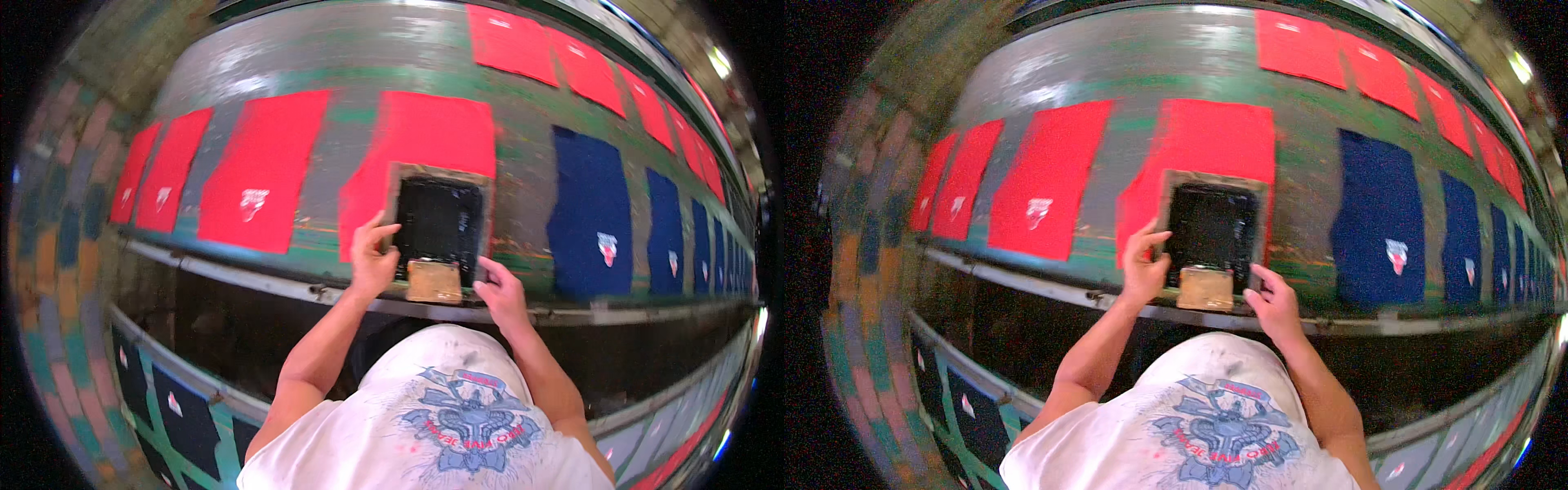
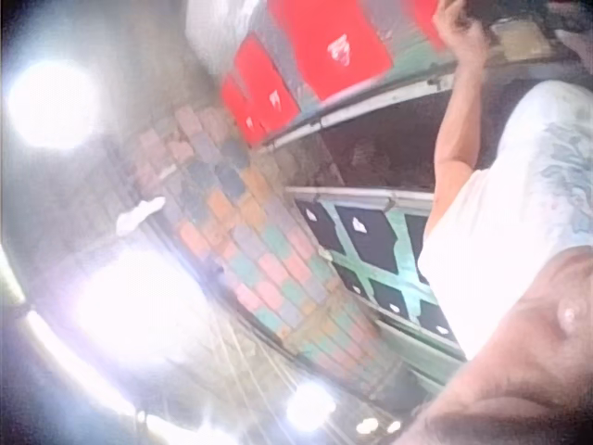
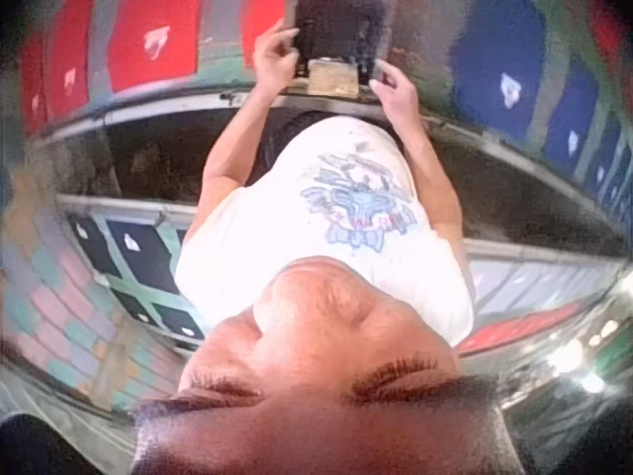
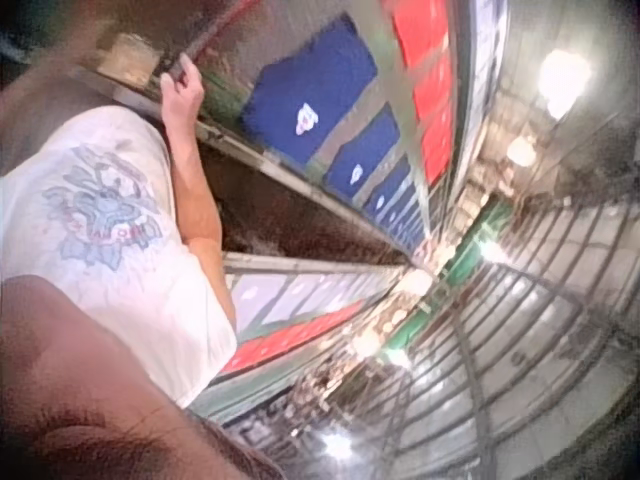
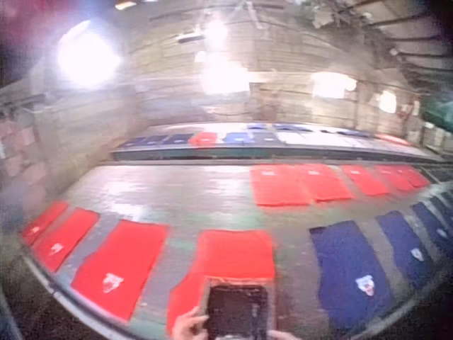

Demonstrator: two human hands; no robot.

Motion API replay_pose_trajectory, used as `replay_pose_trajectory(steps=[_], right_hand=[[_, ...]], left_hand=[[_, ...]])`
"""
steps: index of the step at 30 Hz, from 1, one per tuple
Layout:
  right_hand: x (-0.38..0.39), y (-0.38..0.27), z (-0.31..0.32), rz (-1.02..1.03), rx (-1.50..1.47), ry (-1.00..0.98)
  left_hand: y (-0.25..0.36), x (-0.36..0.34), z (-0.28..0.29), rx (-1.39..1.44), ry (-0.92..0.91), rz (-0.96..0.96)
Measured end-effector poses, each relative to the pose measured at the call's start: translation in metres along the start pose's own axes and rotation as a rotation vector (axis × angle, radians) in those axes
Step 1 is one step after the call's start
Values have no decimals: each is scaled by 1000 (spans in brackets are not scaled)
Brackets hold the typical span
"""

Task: The person uses a squeegee to pull ink across a screen printing frame, applying a logo onto a series of red and blue t-shirts laid out on a table. The person repeats the process on multiple shirts in sequence.

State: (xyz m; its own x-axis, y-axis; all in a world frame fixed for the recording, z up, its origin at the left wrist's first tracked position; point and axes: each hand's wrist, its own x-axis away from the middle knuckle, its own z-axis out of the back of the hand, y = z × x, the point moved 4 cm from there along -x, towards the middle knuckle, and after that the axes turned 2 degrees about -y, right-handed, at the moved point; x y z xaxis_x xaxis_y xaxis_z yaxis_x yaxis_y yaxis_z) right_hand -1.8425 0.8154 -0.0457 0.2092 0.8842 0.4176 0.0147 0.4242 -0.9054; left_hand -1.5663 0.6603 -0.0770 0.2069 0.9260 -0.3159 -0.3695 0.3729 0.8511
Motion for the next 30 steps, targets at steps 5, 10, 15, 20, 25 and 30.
replay_pose_trajectory(steps=[5, 10, 15, 20, 25, 30], right_hand=[[13, -15, 0, 281, 232, 49], [14, -28, 45, 417, 94, 50], [19, -18, 106, 419, -27, 55], [29, 9, 212, 444, -127, 76], [52, 42, 329, 449, -149, 169], [67, 68, 413, 379, -210, 247]], left_hand=[[10, -12, 12, 238, -43, 153], [33, -30, -16, 323, -36, 214], [71, -24, -67, 363, 5, 211], [135, -9, -164, 205, -10, 147], [194, 21, -279, 259, -8, 205], [231, 48, -377, 242, -18, 88]])
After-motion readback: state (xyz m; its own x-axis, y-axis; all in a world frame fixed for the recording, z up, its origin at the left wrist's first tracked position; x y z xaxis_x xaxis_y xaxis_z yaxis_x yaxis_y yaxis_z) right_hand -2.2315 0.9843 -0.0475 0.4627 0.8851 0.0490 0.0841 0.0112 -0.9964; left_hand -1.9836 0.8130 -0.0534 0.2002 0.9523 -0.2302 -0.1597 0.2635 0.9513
